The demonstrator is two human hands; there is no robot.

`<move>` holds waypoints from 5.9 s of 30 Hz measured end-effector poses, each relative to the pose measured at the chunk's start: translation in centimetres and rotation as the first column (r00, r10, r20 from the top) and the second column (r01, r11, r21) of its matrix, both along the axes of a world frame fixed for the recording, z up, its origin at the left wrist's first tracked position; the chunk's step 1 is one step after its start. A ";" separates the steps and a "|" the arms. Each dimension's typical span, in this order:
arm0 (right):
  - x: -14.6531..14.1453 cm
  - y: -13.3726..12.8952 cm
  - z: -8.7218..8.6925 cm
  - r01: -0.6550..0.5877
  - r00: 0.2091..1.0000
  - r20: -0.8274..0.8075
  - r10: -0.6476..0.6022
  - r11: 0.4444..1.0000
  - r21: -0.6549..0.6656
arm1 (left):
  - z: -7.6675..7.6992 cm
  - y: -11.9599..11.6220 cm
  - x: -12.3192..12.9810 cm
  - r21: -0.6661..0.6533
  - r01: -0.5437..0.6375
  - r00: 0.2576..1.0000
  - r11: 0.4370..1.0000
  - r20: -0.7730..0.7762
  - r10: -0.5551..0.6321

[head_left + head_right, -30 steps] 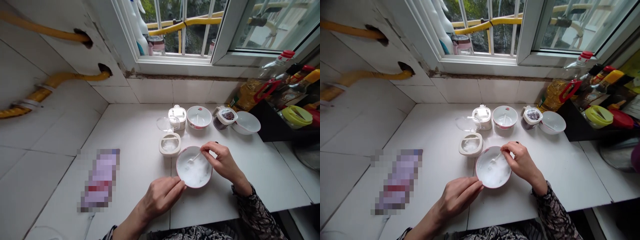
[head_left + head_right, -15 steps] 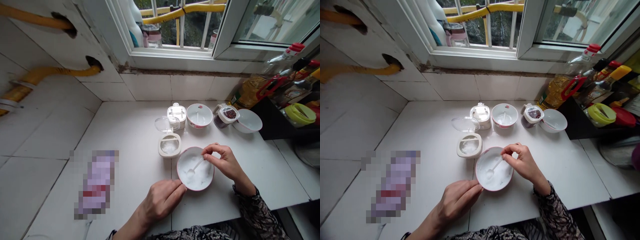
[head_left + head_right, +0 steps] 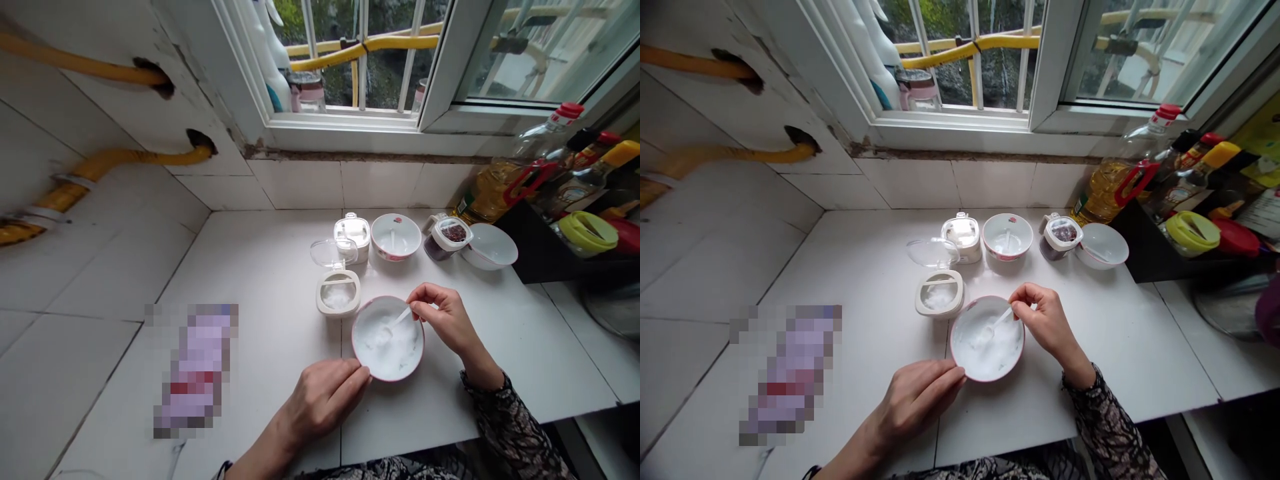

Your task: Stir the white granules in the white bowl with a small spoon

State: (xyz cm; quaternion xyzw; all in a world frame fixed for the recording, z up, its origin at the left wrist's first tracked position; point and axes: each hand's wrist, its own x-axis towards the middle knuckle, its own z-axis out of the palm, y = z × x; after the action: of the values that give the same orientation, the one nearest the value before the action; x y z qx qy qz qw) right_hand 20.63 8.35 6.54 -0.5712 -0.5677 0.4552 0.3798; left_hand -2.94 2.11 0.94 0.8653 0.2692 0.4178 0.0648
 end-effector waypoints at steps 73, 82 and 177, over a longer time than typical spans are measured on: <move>-1.2 -0.7 -0.3 -0.415 0.875 0.416 0.246 0.824 0.386 | 0.4 0.2 0.5 0.124 -0.050 0.981 0.991 -0.178 0.072; -0.5 -0.2 0.0 -0.083 0.996 -0.005 0.084 0.991 0.106 | 0.1 0.0 0.3 0.133 -0.043 0.984 0.990 -0.165 0.065; -0.9 1.4 -0.6 0.110 0.923 -0.375 -0.088 0.993 0.037 | 0.2 0.2 0.5 0.178 -0.030 0.987 0.983 -0.150 0.058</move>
State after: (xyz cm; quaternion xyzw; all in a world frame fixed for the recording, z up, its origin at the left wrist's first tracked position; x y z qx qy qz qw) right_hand 19.71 9.73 5.98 -0.4911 -0.4684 0.5191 0.5195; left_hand -2.45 2.28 1.18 0.8913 0.2547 0.3728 -0.0421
